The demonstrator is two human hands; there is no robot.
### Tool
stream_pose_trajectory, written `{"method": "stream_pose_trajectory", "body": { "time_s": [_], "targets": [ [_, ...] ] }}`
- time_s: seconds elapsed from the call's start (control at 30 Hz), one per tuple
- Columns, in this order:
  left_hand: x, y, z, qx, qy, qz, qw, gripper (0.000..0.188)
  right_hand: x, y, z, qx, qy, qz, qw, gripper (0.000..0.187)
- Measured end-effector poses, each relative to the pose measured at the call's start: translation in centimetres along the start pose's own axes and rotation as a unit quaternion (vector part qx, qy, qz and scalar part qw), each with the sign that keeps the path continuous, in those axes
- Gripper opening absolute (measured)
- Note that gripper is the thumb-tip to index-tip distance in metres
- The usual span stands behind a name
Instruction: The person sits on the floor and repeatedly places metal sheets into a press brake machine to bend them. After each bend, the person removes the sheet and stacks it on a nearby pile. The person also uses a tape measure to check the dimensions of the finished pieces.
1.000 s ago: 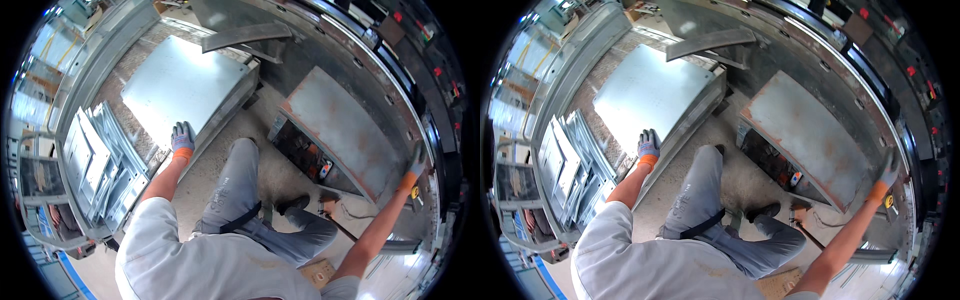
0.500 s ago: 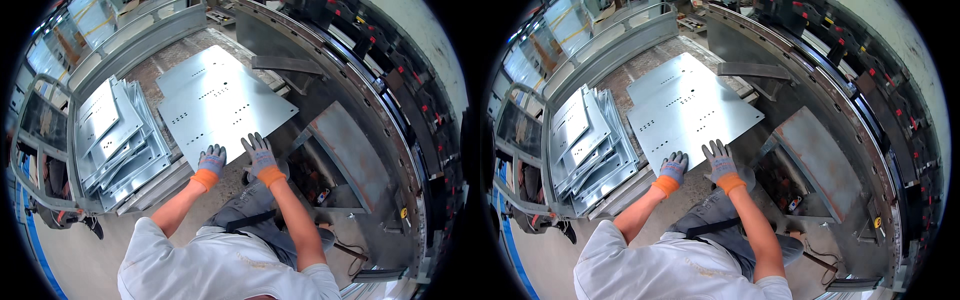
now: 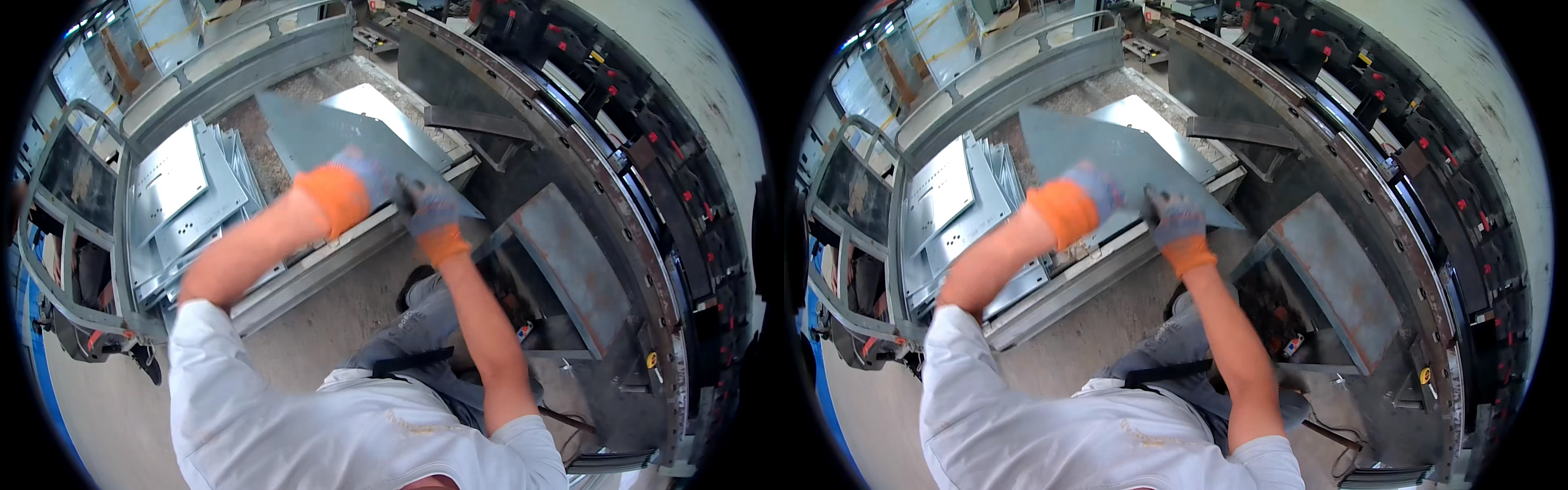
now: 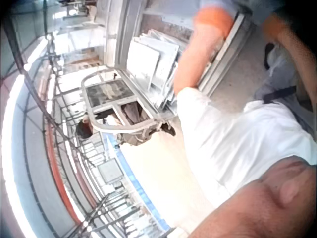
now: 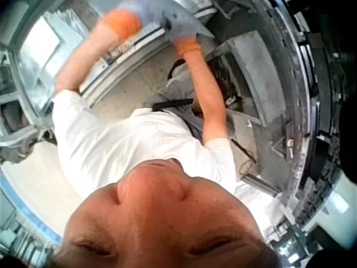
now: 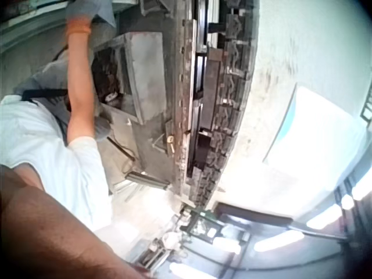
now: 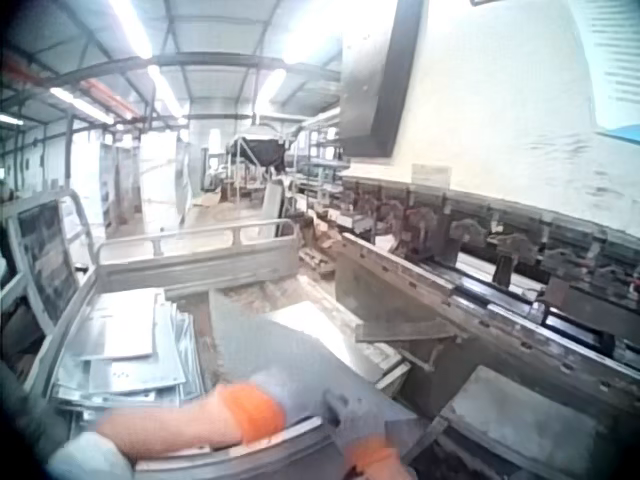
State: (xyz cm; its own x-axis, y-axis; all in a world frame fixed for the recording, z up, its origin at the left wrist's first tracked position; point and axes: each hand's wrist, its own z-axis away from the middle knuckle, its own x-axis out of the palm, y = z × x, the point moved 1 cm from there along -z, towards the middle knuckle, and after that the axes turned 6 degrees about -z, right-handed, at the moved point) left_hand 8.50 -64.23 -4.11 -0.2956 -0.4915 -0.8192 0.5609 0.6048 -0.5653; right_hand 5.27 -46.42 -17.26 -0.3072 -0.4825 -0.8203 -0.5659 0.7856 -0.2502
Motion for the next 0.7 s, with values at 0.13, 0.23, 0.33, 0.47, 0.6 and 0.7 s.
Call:
{"method": "stream_pose_trajectory", "body": {
  "time_s": [0.13, 0.23, 0.33, 0.47, 0.6, 0.7],
  "targets": [
    [-8.1, -5.0, -1.1, -0.091, 0.382, -0.147, 0.908, 0.033, -5.7, 1.3, -5.8, -0.034, 0.14, -0.146, 0.979, 0.018],
    [-5.3, -4.0, 3.4, -0.216, 0.627, 0.205, 0.72, 0.042, -9.1, 2.8, -6.4, 0.048, 0.122, -0.143, 0.981, 0.027],
    [5.9, 0.6, 2.2, -0.388, 0.516, 0.593, 0.482, 0.043, -11.6, 1.6, -5.3, 0.108, 0.119, -0.161, 0.974, 0.035],
    [31.2, 15.9, -6.0, -0.391, -0.003, 0.867, 0.309, 0.092, -10.4, 2.7, -3.9, 0.085, 0.116, -0.123, 0.982, 0.042],
    [30.2, 23.0, -11.0, -0.209, -0.095, 0.972, 0.045, 0.103, -9.9, 6.1, -2.2, 0.168, -0.053, -0.165, 0.971, 0.074],
    [30.3, 23.0, -9.7, -0.208, 0.043, 0.977, 0.018, 0.067, -10.0, 5.5, -1.7, 0.185, -0.054, -0.225, 0.955, 0.061]
  ]
}}
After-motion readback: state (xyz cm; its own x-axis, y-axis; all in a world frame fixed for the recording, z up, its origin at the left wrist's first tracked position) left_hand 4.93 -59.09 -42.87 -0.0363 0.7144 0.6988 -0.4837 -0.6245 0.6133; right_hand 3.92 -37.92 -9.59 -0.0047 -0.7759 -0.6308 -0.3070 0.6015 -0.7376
